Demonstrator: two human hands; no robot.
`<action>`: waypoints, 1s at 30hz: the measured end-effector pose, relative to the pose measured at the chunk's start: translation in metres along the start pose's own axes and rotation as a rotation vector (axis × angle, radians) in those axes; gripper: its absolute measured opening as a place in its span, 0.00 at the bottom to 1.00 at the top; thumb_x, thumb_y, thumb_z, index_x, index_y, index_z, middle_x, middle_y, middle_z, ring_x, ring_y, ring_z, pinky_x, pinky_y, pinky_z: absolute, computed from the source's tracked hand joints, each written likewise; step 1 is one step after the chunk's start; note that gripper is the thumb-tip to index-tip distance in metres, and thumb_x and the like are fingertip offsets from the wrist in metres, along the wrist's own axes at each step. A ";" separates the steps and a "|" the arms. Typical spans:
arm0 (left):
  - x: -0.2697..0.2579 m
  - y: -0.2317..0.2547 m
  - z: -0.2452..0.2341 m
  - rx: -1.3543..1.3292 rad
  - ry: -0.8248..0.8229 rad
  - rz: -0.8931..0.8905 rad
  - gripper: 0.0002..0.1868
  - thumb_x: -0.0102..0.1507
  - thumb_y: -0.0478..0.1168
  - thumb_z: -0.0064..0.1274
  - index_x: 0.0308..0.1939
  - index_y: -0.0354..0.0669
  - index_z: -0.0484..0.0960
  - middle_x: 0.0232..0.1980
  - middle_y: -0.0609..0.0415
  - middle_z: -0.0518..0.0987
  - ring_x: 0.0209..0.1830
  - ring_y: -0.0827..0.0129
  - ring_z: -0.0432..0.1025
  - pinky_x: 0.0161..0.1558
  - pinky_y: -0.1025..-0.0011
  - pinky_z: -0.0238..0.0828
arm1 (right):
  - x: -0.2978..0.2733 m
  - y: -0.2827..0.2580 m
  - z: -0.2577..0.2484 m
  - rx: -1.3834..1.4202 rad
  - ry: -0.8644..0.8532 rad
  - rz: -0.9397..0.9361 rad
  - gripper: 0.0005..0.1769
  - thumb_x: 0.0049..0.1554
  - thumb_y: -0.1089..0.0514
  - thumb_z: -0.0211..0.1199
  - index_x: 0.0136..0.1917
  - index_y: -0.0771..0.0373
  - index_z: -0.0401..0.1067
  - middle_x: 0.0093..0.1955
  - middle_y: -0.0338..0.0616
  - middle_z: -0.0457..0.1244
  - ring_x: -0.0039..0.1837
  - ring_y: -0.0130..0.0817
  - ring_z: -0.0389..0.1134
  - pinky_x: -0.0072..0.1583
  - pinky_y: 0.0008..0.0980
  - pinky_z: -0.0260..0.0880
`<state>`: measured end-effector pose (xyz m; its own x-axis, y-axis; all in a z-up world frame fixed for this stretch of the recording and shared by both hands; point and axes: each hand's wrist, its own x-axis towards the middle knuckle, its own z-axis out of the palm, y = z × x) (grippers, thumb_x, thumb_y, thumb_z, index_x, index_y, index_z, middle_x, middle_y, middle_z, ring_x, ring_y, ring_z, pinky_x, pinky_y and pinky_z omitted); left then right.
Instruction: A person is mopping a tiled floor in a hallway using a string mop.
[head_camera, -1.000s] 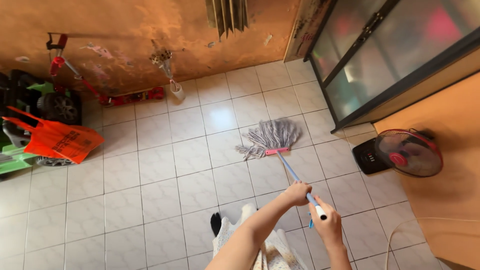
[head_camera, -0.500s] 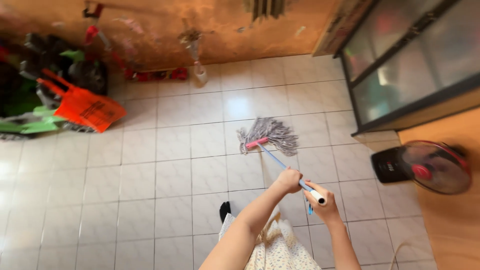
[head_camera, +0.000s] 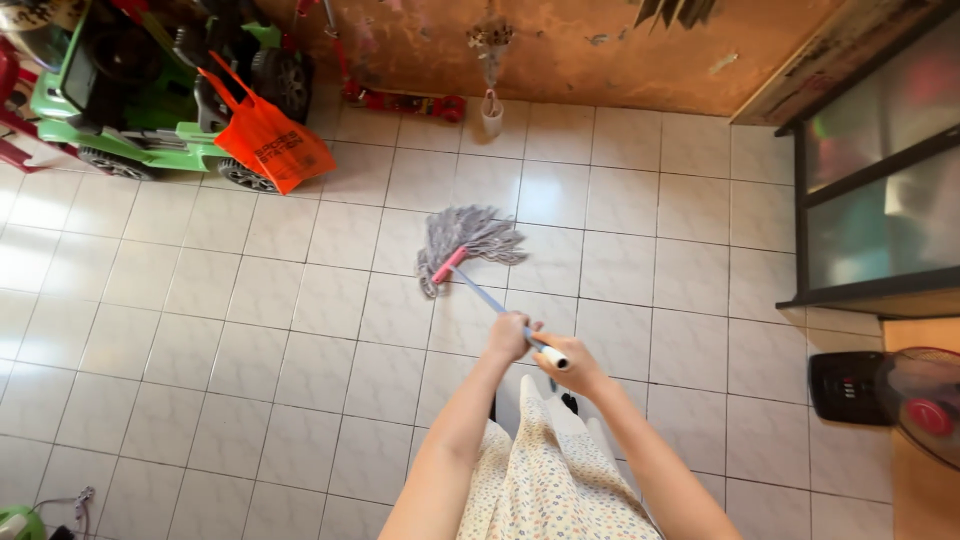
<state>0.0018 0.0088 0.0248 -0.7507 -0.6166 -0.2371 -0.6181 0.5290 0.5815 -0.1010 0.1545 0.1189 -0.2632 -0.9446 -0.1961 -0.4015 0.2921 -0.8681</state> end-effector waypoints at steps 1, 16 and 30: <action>-0.002 -0.013 -0.006 -0.001 0.001 -0.002 0.18 0.64 0.52 0.50 0.30 0.45 0.83 0.35 0.45 0.81 0.44 0.47 0.80 0.53 0.54 0.78 | 0.008 -0.006 0.010 0.000 -0.002 -0.001 0.23 0.56 0.54 0.64 0.65 0.56 0.76 0.55 0.57 0.72 0.58 0.57 0.72 0.57 0.51 0.73; -0.036 -0.005 0.077 -0.418 0.206 -0.295 0.24 0.66 0.56 0.58 0.39 0.40 0.68 0.71 0.28 0.61 0.71 0.31 0.60 0.68 0.46 0.67 | -0.027 -0.026 -0.042 0.094 -0.226 0.005 0.24 0.58 0.59 0.64 0.67 0.62 0.74 0.60 0.61 0.70 0.62 0.60 0.70 0.60 0.50 0.72; -0.045 0.265 0.150 -0.594 -0.236 0.009 0.21 0.64 0.57 0.57 0.39 0.45 0.71 0.56 0.43 0.58 0.68 0.49 0.53 0.66 0.53 0.61 | -0.214 -0.005 -0.210 -0.036 0.225 0.509 0.26 0.52 0.51 0.69 0.65 0.53 0.78 0.66 0.34 0.71 0.63 0.23 0.73 0.58 0.25 0.71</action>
<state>-0.1628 0.2646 0.0727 -0.8283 -0.4329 -0.3557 -0.4275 0.0779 0.9006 -0.2266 0.3868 0.2612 -0.6112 -0.6287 -0.4807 -0.2037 0.7119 -0.6721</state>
